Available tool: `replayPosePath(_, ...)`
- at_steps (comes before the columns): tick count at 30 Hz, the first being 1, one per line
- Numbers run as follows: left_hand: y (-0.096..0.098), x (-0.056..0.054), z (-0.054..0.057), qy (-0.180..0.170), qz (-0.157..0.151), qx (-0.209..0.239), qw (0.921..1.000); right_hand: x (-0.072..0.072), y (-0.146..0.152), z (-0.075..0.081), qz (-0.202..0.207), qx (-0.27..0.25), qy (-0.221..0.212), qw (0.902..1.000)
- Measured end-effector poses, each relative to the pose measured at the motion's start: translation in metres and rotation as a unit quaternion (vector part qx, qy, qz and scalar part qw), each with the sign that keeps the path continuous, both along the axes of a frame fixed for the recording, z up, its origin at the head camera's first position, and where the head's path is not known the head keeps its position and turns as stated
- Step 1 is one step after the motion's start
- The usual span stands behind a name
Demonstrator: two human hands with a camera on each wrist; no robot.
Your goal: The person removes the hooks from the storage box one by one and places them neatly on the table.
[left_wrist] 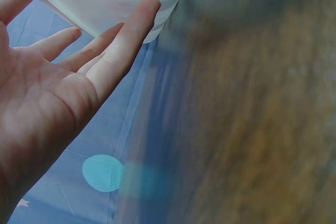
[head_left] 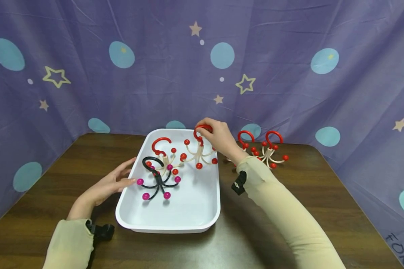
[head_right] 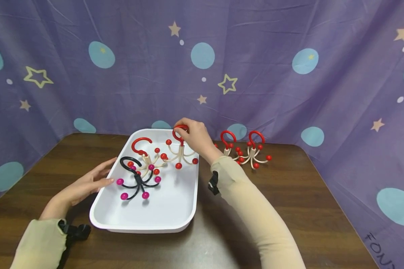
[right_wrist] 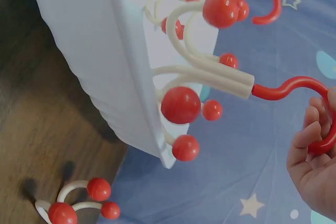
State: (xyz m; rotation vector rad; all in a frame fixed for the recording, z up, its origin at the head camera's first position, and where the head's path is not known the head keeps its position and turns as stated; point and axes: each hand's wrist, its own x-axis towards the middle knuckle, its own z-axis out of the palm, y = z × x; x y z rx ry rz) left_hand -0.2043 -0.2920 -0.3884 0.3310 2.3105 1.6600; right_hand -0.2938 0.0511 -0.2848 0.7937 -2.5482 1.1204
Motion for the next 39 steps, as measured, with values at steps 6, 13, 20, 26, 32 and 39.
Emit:
replayPosePath(6, 0.0, 0.001, 0.0, 0.001, 0.002, -0.005, 1.0, 0.002, 0.01, 0.007, -0.001, -0.004, -0.002, 1.0)
replayPosePath(13, -0.001, 0.001, -0.001, 0.001, 0.001, -0.002, 1.0, 0.008, 0.023, 0.014, -0.011, -0.009, 0.017, 0.9998)
replayPosePath(20, 0.0, 0.001, 0.0, 0.003, 0.003, -0.004, 1.0, 0.018, 0.039, 0.015, -0.03, -0.022, 0.0, 0.9993)
replayPosePath(26, 0.001, 0.001, 0.001, 0.004, 0.001, 0.001, 1.0, 0.027, 0.051, 0.014, -0.043, -0.036, -0.012, 0.9984)
replayPosePath(32, 0.001, 0.001, 0.001, 0.002, 0.002, -0.001, 1.0, 0.035, 0.062, 0.016, -0.055, -0.021, -0.002, 0.9983)
replayPosePath(39, 0.001, 0.002, 0.002, 0.002, 0.002, -0.006, 1.0, 0.042, 0.075, 0.014, -0.076, -0.017, 0.013, 0.9969)
